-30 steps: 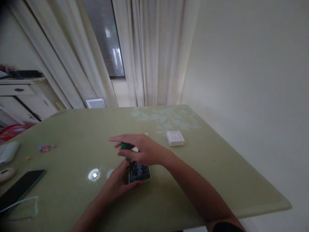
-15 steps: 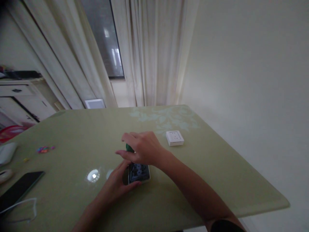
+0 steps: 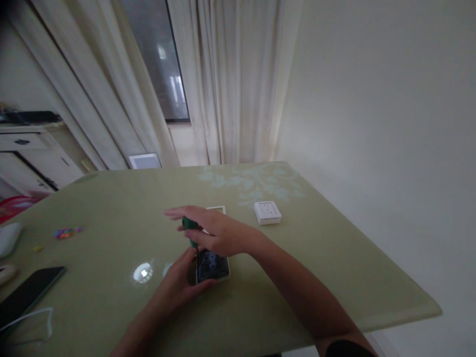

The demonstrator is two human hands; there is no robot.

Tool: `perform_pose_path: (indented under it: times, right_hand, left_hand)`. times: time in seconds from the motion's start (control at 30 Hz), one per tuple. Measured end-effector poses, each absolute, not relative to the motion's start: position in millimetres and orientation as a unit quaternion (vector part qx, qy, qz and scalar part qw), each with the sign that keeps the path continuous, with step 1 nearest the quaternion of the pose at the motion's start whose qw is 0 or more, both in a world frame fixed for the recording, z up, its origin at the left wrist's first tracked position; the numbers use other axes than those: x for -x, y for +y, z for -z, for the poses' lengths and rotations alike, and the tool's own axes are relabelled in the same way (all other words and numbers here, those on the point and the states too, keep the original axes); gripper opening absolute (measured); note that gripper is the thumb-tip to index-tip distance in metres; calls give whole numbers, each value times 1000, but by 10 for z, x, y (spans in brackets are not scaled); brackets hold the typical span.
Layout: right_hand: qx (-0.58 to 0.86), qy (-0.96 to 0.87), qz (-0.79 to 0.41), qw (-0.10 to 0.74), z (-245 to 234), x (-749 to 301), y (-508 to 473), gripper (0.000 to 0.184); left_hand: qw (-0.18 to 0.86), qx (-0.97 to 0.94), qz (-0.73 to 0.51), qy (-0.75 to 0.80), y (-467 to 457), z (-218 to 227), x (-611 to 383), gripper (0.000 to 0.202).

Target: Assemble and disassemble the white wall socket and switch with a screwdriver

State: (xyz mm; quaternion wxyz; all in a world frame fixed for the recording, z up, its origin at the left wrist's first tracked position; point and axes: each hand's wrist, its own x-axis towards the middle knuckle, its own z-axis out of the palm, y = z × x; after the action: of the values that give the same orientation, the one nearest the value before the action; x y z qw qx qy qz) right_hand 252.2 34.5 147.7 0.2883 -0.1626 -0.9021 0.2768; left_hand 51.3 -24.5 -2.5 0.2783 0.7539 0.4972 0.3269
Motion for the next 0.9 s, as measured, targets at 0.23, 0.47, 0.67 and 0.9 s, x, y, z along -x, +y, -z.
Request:
perform_pose_path:
  times: [0.23,0.47,0.67,0.9]
  right_hand:
    - [269,-911,-111,294,-1459,-2494,303,39]
    - [208,-878,-262,343,-1502,-2546,418,32]
    - [220,-883,-260,323,-1487,-2556,429,48]
    - [225,-876,-262,337,-1539,-2520,294,34]
  left_hand:
    - [279,-754,-329,495,-239,35,-515,59]
    - [290,-748,-330,498,-247,59,-507,69]
    - [285,-743,-340,500,-239,105,-506,72]
    - [261,-750,-318,518,-244,56,-523,53]
